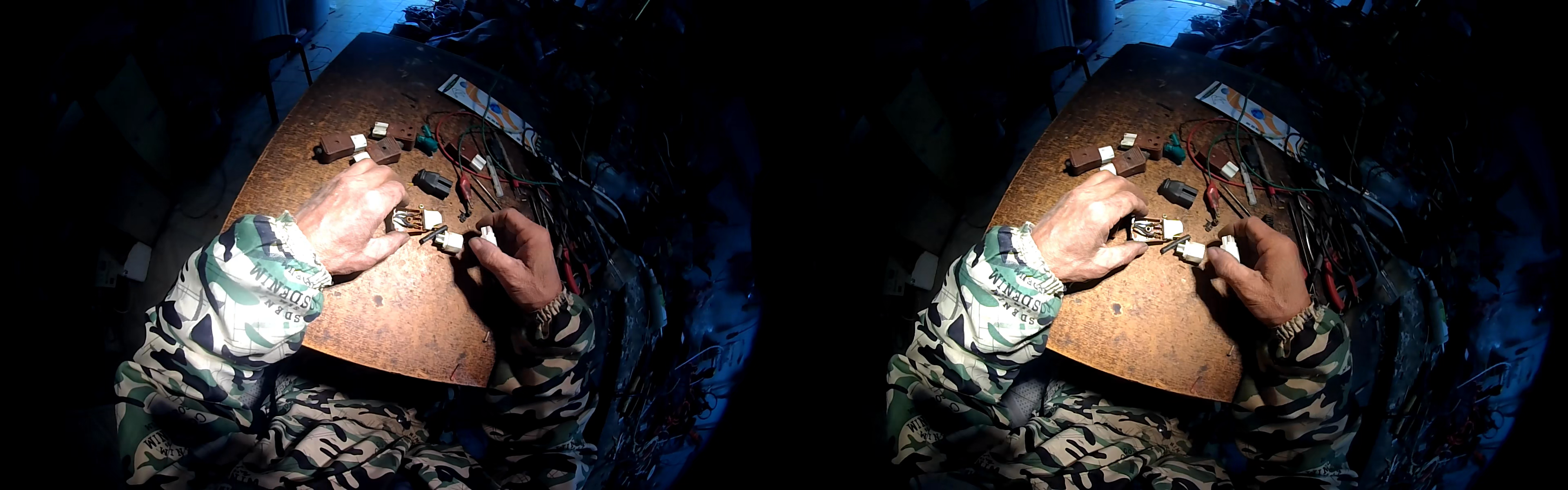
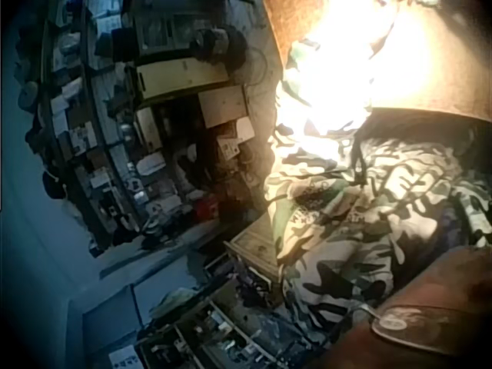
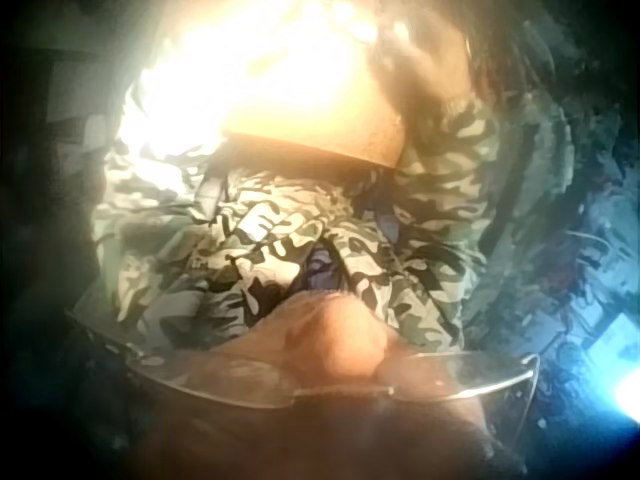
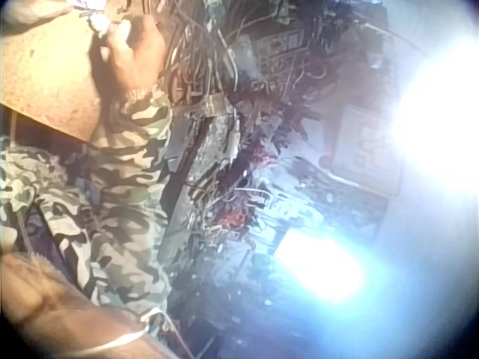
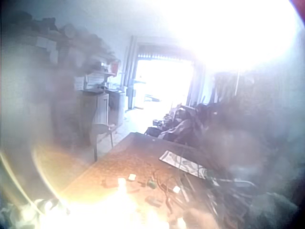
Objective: The person assembles small electrical connectors by inserting white plastic pieces into brown housings and using a screwdriver to secure internal components. The person handles multiple connectors one at a time, aligning parts and tightening screws on a cluttered workbench.
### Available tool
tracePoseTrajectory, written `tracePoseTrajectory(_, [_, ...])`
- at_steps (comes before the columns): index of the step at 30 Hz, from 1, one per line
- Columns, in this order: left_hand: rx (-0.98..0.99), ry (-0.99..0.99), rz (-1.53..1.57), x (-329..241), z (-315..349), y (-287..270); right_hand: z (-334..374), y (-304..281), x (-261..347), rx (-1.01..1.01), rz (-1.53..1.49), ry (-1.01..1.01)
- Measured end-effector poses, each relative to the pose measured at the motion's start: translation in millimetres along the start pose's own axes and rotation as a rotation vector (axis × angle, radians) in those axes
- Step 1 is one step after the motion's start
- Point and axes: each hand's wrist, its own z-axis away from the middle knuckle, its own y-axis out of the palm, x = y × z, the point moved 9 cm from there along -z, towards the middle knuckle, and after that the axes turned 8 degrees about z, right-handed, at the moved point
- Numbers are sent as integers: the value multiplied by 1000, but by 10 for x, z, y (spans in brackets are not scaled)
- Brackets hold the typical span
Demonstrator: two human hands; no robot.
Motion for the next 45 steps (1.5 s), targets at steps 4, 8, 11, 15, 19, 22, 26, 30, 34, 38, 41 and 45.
tracePoseTrajectory(4, [-18, 20, 4, -29, -20, 0, -16, 32, 43, 2, 217, -207])
tracePoseTrajectory(8, [-51, 46, 11, -40, -4, -12, -12, 75, 160, -40, 373, -345])
tracePoseTrajectory(11, [-57, 57, 11, -53, 7, -32, -5, 91, 187, -51, 414, -342])
tracePoseTrajectory(15, [-47, 51, 8, -48, -13, -13, 4, 104, 217, -79, 443, -379])
tracePoseTrajectory(19, [-45, 50, 10, -49, -10, -10, 9, 138, 264, -73, 487, -405])
tracePoseTrajectory(22, [-53, 59, 12, -50, -7, -18, 4, 154, 253, -56, 502, -400])
tracePoseTrajectory(26, [-49, 43, 0, -21, 1, -1, -57, 133, 65, 77, 156, -193])
tracePoseTrajectory(30, [-48, 59, 15, -37, -5, -5, -24, 47, -73, 245, -286, 11])
tracePoseTrajectory(34, [-27, 52, 17, -26, -16, 27, -29, 36, -83, 247, -409, 13])
tracePoseTrajectory(38, [-16, 10, -4, -22, 24, -20, -65, 42, -77, 251, -542, 7])
tracePoseTrajectory(41, [-10, 9, -1, -21, 20, -17, -54, 37, -70, 275, -592, 0])
tracePoseTrajectory(45, [-4, 28, 6, 7, -4, 58, -26, 21, -129, 248, -543, 12])
